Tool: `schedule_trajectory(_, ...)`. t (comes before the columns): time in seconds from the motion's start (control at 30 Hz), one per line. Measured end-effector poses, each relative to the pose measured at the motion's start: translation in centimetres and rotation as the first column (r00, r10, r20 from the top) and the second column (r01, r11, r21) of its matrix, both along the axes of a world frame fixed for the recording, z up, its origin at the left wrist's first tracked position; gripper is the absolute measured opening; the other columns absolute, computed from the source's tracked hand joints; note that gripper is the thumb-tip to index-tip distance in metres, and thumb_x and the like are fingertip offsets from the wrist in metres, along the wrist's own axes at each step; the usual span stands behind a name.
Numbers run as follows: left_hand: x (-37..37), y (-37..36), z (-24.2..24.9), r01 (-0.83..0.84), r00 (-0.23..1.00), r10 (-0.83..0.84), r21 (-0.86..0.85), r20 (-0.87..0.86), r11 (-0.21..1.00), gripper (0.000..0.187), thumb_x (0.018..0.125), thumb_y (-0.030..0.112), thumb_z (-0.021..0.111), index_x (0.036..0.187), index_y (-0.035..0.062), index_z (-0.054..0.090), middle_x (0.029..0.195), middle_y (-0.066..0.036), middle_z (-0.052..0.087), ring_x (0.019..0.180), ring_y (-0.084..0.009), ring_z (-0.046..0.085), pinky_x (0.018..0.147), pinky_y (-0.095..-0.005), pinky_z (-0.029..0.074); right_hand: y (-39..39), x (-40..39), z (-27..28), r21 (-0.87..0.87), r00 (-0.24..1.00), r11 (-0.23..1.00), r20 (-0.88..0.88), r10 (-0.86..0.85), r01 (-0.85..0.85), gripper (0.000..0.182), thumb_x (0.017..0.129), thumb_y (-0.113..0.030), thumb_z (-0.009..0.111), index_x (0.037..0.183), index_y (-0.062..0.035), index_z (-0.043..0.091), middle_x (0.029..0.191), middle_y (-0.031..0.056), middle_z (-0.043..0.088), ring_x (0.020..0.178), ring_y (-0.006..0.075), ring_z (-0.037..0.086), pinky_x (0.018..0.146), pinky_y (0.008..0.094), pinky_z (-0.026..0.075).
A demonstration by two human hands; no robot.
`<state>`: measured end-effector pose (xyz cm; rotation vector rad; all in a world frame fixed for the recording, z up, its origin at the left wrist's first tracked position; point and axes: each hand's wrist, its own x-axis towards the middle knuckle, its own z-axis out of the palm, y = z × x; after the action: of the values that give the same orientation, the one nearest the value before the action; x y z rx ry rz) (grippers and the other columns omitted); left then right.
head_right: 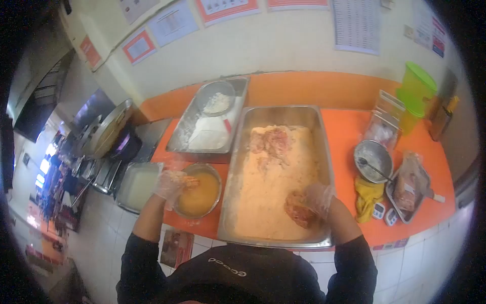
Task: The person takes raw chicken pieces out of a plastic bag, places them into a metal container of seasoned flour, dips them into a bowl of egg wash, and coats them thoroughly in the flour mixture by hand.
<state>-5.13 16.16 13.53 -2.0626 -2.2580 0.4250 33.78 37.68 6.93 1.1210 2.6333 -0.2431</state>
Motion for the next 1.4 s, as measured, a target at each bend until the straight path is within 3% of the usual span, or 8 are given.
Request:
schedule_trajectory(0.13, 3.0, 1.1, 3.0, -0.173, 0.928, 0.068, 0.263, 0.366, 0.949, 0.022, 0.077, 0.023, 0.052, 0.096, 0.018, 0.061, 0.094, -0.005, 0.061, 0.082, -0.0228, 0.059, 0.072, -0.0348, 0.047, 1.1, 0.0, 2.0, -0.093, 0.968, 0.987, -0.203, -0.144, 0.128, 0.034, 0.075, -0.038, 0.052, 0.075, -0.0067, 0.065, 0.075, 0.0155, 0.062, 0.07, 0.0315, 0.06, 0.061, 0.0398, 0.048)
schedule_trajectory(0.23, 10.1, 3.3, 8.6, 0.445, 0.874, -0.484, 0.326, 0.044, 0.834, 0.022, 0.075, 0.02, 0.054, 0.094, 0.0134, 0.062, 0.087, -0.009, 0.062, 0.08, -0.0246, 0.059, 0.071, -0.0344, 0.048, 5.3, -1.7, 1.3, 0.019, 0.983, 0.999, -0.182, 0.036, -0.033, 0.029, 0.076, -0.031, 0.05, 0.077, -0.0059, 0.064, 0.078, 0.0146, 0.062, 0.074, 0.0317, 0.06, 0.065, 0.0393, 0.048)
schedule_trajectory(0.3, 11.2, 5.6, 5.7, 0.192, 0.65, -0.286, 0.212, 0.704, 0.958, 0.021, 0.072, 0.018, 0.054, 0.089, 0.0095, 0.062, 0.086, -0.008, 0.062, 0.081, -0.0221, 0.059, 0.069, -0.0322, 0.048, 9.0, -3.9, 0.8, 0.091, 0.974, 0.971, -0.011, 0.225, -0.223, 0.026, 0.078, -0.026, 0.048, 0.081, -0.0071, 0.065, 0.083, 0.0141, 0.062, 0.078, 0.0306, 0.06, 0.067, 0.0386, 0.048)
schedule_trajectory(0.4, 13.8, 11.2, 1.4, 0.186, 0.98, -0.169, -0.178, 0.106, 0.966, 0.02, 0.071, 0.016, 0.052, 0.084, 0.0061, 0.063, 0.083, -0.011, 0.062, 0.081, -0.0237, 0.06, 0.069, -0.0321, 0.049, 10.5, -7.0, 2.9, 0.048, 0.962, 0.976, 0.183, 0.202, -0.214, 0.026, 0.08, -0.021, 0.044, 0.089, -0.0078, 0.064, 0.095, 0.0143, 0.061, 0.09, 0.0277, 0.059, 0.071, 0.0377, 0.048)
schedule_trajectory(0.6, 10.2, 25.3, -11.0, -0.256, 0.931, 0.276, -0.112, 0.238, 0.96, 0.029, 0.077, 0.022, 0.047, 0.095, 0.0049, 0.062, 0.101, -0.019, 0.057, 0.098, -0.0292, 0.055, 0.083, -0.0367, 0.043, 11.3, -10.8, 2.6, -0.166, 0.915, 0.965, -0.317, -0.248, 0.204, 0.024, 0.078, -0.016, 0.046, 0.091, -0.0037, 0.063, 0.101, 0.0146, 0.059, 0.093, 0.0268, 0.058, 0.072, 0.0356, 0.049)
schedule_trajectory(0.7, 8.4, 30.2, -17.9, -0.097, 0.995, 0.092, 0.201, 0.034, 0.975, 0.033, 0.08, 0.021, 0.043, 0.106, 0.0048, 0.055, 0.112, -0.019, 0.051, 0.106, -0.0271, 0.05, 0.086, -0.0367, 0.041, 15.7, -13.7, -6.0, 0.126, 0.959, 0.973, -0.187, 0.213, -0.192, 0.021, 0.074, -0.015, 0.052, 0.086, -0.001, 0.063, 0.091, 0.0163, 0.061, 0.084, 0.0288, 0.061, 0.069, 0.0354, 0.049)
schedule_trajectory(1.07, 11.4, 29.7, -12.1, -0.057, 0.956, 0.184, -0.471, 0.228, 0.88, 0.027, 0.073, 0.017, 0.052, 0.095, 0.004, 0.062, 0.102, -0.017, 0.058, 0.096, -0.0285, 0.056, 0.08, -0.0381, 0.044, 16.3, -13.8, -3.7, -0.076, 0.956, 0.988, -0.273, 0.108, -0.133, 0.018, 0.067, -0.007, 0.055, 0.082, -0.0012, 0.062, 0.084, 0.0194, 0.061, 0.08, 0.0286, 0.061, 0.067, 0.0356, 0.049)
schedule_trajectory(1.4, 13.0, 21.6, -1.8, -0.234, 0.915, 0.189, 0.089, 0.357, 0.968, 0.023, 0.07, 0.018, 0.053, 0.084, 0.0019, 0.064, 0.089, -0.019, 0.06, 0.087, -0.0299, 0.059, 0.074, -0.038, 0.047, 14.0, -11.5, 3.9, -0.017, 0.982, 1.0, -0.187, 0.022, -0.025, 0.029, 0.071, -0.01, 0.057, 0.1, -0.0068, 0.06, 0.107, 0.0123, 0.057, 0.101, 0.0263, 0.053, 0.076, 0.0361, 0.047)
